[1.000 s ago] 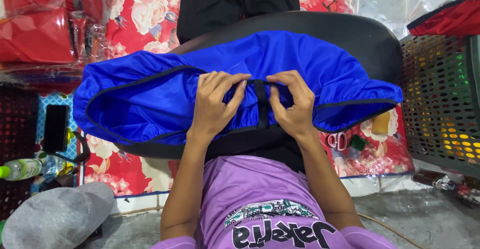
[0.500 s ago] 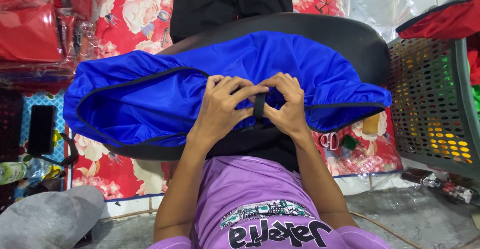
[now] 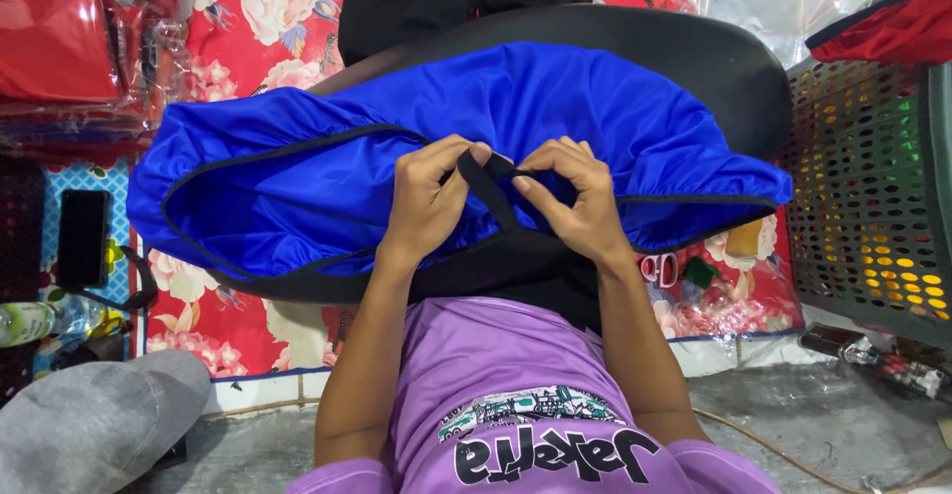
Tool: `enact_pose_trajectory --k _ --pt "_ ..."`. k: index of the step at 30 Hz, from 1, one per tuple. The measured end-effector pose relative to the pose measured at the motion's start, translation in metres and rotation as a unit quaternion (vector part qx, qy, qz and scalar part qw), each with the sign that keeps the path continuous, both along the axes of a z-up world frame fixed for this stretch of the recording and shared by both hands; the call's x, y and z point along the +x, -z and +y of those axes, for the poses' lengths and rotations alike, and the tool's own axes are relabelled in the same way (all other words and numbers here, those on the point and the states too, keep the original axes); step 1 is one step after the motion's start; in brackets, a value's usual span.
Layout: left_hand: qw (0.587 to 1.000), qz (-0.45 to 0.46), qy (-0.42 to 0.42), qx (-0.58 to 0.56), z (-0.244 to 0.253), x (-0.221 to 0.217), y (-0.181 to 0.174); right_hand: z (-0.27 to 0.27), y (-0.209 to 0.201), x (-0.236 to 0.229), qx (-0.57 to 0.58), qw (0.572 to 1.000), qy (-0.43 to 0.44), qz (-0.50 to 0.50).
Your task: Stretching and adjusting the elastic band of a blue fabric cover while sitting on the floor.
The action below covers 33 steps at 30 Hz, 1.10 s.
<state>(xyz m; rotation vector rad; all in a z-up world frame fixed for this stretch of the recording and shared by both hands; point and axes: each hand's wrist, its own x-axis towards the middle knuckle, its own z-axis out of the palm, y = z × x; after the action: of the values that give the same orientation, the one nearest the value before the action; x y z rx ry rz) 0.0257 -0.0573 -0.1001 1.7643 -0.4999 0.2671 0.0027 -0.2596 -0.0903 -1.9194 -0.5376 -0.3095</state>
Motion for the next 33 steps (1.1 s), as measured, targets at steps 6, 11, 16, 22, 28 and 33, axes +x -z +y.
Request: enact_pose_trajectory --k 6,11,16,22,28,33 --pt "0.996 0.059 0.011 -0.062 -0.003 -0.001 -0.017 -0.011 0.018 0.004 0.065 0.996 -0.040 0.049" --pt "0.994 0.076 0.019 -0.070 -0.001 0.005 0.021 -0.012 0.016 0.005 0.076 0.994 -0.060 0.059" --pt "0.995 0.068 0.024 -0.066 0.002 0.005 0.026 -0.012 0.016 0.005 0.076 0.994 -0.062 0.051" --pt "0.996 -0.028 0.072 -0.051 0.005 -0.004 -0.023 -0.005 0.008 0.002 0.109 0.992 -0.002 -0.061" --pt "0.968 -0.244 -0.055 -0.002 0.000 -0.011 -0.010 0.003 0.013 -0.010 -0.017 0.929 0.198 -0.313" --pt "0.920 -0.354 -0.159 0.053 -0.009 -0.017 -0.008 0.005 0.037 -0.010 -0.067 0.865 0.303 -0.395"
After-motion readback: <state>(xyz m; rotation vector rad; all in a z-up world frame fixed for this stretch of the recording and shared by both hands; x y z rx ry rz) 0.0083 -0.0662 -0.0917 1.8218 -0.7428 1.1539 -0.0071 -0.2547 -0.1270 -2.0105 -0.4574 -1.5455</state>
